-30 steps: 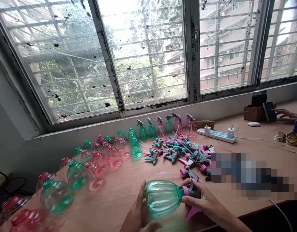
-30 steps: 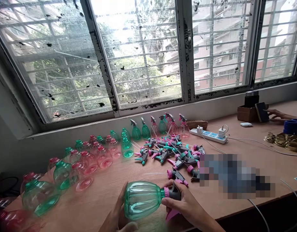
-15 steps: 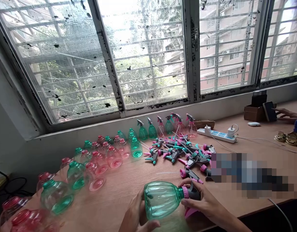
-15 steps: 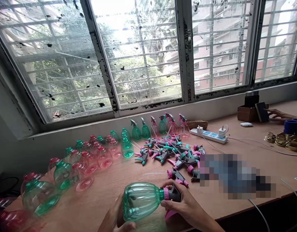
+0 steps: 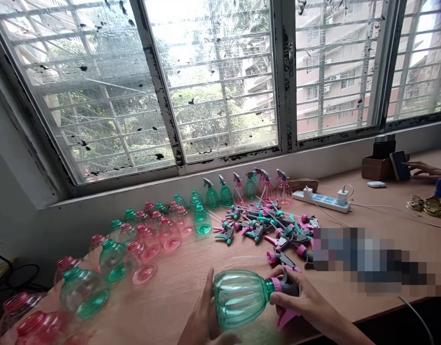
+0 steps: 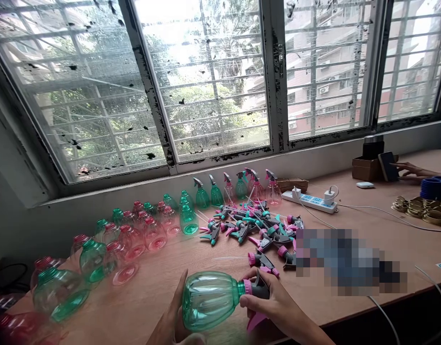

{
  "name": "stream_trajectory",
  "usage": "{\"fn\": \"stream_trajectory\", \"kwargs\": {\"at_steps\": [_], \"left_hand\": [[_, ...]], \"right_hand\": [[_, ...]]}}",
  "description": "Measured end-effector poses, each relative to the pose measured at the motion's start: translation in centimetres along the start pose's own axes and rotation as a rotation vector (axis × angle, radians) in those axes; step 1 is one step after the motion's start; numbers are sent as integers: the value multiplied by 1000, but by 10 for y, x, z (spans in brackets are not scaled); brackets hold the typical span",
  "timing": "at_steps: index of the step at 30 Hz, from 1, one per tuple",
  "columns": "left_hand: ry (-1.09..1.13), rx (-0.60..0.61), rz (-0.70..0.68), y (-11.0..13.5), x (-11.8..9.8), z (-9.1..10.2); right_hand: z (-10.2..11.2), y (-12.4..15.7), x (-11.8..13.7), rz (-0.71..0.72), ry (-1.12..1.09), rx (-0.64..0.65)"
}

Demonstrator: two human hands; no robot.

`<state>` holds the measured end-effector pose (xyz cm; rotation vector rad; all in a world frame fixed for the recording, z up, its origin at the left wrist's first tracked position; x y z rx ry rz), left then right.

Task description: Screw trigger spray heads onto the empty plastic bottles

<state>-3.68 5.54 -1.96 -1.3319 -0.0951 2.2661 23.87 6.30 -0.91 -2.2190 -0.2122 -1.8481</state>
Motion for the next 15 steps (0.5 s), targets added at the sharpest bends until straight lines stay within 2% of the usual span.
{"fn": "stream_trajectory", "kwargs": {"at_steps": [5,15], "left_hand": [[-68,-10,-64,-1,16,2],[6,36,-13,-4,-6,0]], "right_hand": [[1,0,1,-4,19,-15],[2,-2,1,8,-37,-48]]}}
Point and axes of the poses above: each hand's wrist, its own y-axis away from the middle knuckle, its own z-axis out of the back of the hand, x = y × z, the point moved 4 cm from there along -y, towards the middle knuckle, and after that the axes turned 1 degree about y, right-handed, at the moved point
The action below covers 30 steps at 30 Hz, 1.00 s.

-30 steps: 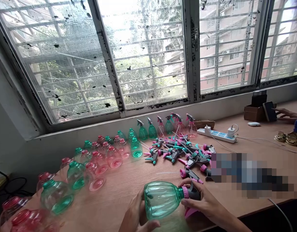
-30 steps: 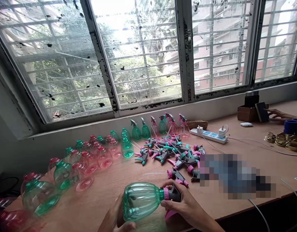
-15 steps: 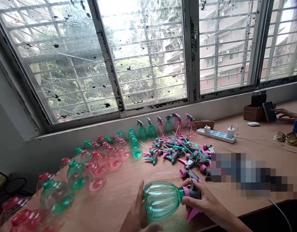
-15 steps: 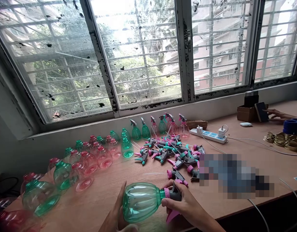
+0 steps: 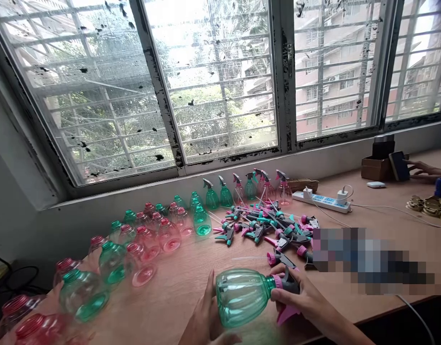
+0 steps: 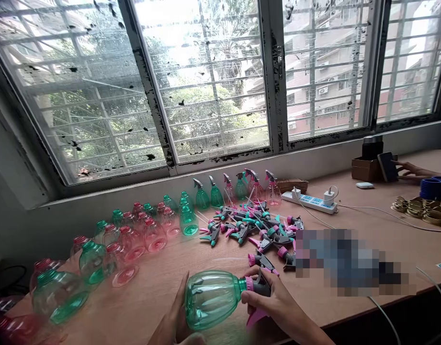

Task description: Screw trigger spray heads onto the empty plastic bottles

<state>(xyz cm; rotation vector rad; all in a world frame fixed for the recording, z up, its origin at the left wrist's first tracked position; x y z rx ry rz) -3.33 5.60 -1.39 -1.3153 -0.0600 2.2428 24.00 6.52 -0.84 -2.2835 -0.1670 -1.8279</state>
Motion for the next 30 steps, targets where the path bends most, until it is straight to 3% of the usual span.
{"fn": "stream_trajectory", "kwargs": {"at_steps": [10,30], "left_hand": [[60,3,-21,0,-14,-1],[12,-4,3,1,16,-3]], "right_hand": [[-2,1,4,-10,12,9],[-1,2,0,-11,-31,23]]}}
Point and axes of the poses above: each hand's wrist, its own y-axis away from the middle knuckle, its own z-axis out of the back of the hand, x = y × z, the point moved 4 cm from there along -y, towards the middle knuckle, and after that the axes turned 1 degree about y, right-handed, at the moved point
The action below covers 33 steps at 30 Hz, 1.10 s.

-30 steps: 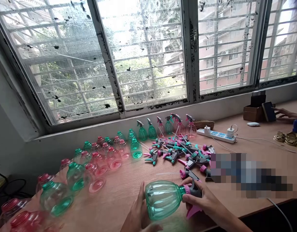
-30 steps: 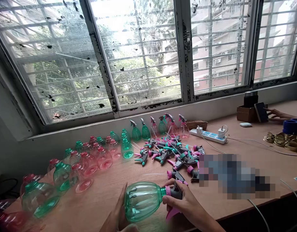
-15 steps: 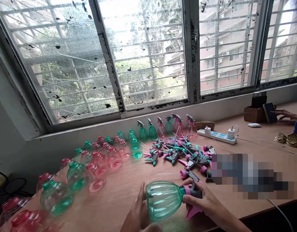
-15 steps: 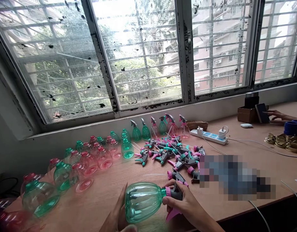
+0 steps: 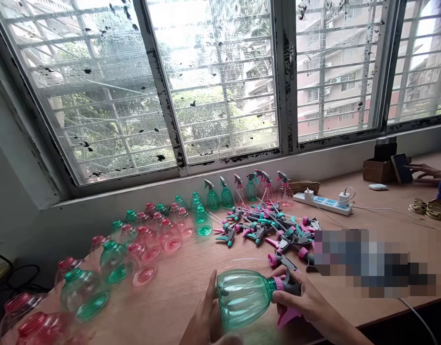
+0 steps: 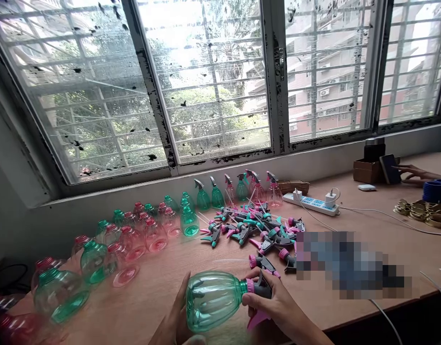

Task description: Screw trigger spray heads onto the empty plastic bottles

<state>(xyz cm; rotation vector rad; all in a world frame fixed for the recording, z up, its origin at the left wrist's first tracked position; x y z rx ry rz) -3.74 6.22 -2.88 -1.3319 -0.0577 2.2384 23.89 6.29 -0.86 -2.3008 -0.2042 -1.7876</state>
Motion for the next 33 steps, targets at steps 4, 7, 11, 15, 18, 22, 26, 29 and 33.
{"fn": "stream_trajectory", "kwargs": {"at_steps": [4,7,11,15,18,22,26,29,33], "left_hand": [[-2,14,-34,-1,3,3],[29,31,-47,-1,0,2],[64,43,-14,0,-9,-1],[7,11,18,1,-13,0],[-25,2,46,-1,-9,2],[17,52,24,-4,-5,0],[57,42,34,-2,-13,-1],[89,49,40,-1,-16,-3],[60,48,30,0,1,-3]], "right_hand": [[1,0,0,1,-8,2],[2,-2,-2,8,-24,10],[5,-5,-6,24,-37,3],[7,-6,-10,24,-39,17],[7,-5,-10,32,-10,22],[6,-5,-8,36,6,27],[7,-6,-10,38,6,27],[7,-8,-11,38,8,24],[6,-8,-10,32,9,27]]}}
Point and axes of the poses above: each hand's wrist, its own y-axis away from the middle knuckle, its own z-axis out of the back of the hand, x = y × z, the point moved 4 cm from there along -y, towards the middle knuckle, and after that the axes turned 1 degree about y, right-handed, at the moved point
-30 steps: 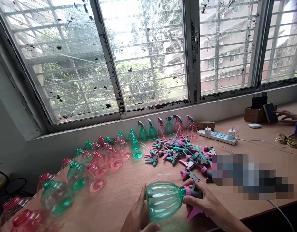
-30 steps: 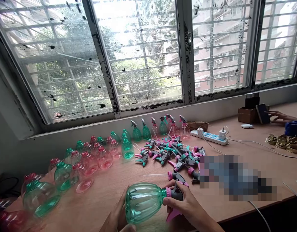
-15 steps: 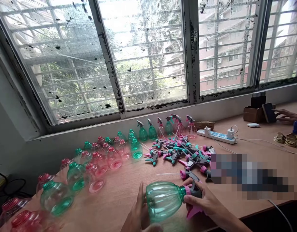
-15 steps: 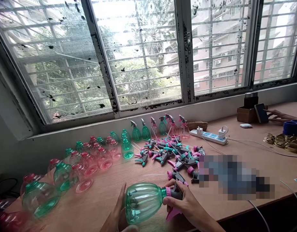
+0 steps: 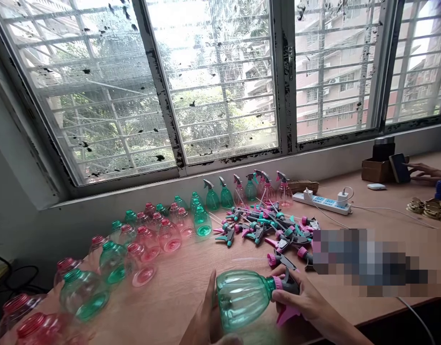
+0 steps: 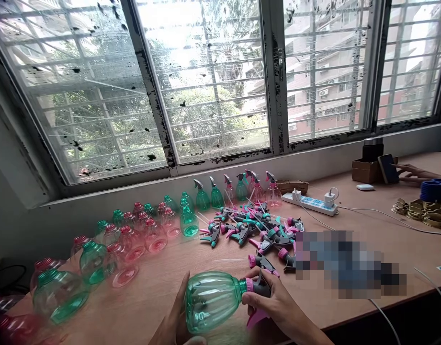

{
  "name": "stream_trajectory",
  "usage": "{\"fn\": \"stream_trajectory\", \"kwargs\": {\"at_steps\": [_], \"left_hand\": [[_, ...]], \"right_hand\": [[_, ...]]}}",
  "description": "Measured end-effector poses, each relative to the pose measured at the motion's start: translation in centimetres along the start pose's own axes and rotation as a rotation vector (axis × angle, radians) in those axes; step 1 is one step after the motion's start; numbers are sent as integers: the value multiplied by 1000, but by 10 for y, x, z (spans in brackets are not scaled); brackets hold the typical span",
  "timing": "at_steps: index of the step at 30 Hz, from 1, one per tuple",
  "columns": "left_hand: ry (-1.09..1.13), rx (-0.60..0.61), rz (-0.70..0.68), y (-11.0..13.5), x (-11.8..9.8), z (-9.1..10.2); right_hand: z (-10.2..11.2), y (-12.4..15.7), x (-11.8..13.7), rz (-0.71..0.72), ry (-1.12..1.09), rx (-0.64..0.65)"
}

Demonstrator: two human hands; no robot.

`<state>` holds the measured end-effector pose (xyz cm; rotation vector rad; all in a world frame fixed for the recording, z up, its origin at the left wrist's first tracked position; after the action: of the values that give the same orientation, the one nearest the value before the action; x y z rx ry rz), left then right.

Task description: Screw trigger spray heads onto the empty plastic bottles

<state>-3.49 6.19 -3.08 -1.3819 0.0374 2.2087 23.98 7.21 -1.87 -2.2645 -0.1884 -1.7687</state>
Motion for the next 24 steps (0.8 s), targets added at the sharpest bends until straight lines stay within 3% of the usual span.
{"fn": "stream_trajectory", "kwargs": {"at_steps": [4,11,20,24], "left_hand": [[13,34,-7,0,14,2],[90,9,-23,1,-3,-3],[28,-24,61,2,0,2],[67,-34,26,3,-4,-2]], "right_hand": [[-2,3,5,-13,-2,-5],[-4,6,10,-29,-5,-22],[-4,8,8,-48,15,-17],[-4,7,8,-45,7,-25]]}}
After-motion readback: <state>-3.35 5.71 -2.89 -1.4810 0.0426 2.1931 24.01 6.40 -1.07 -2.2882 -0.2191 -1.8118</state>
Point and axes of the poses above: each hand's wrist, its own y-axis away from the middle knuckle, its own z-axis out of the back of the hand, x = y × z, the point moved 4 cm from there along -y, towards the middle knuckle, and after that the axes turned 1 degree about y, right-handed, at the moved point
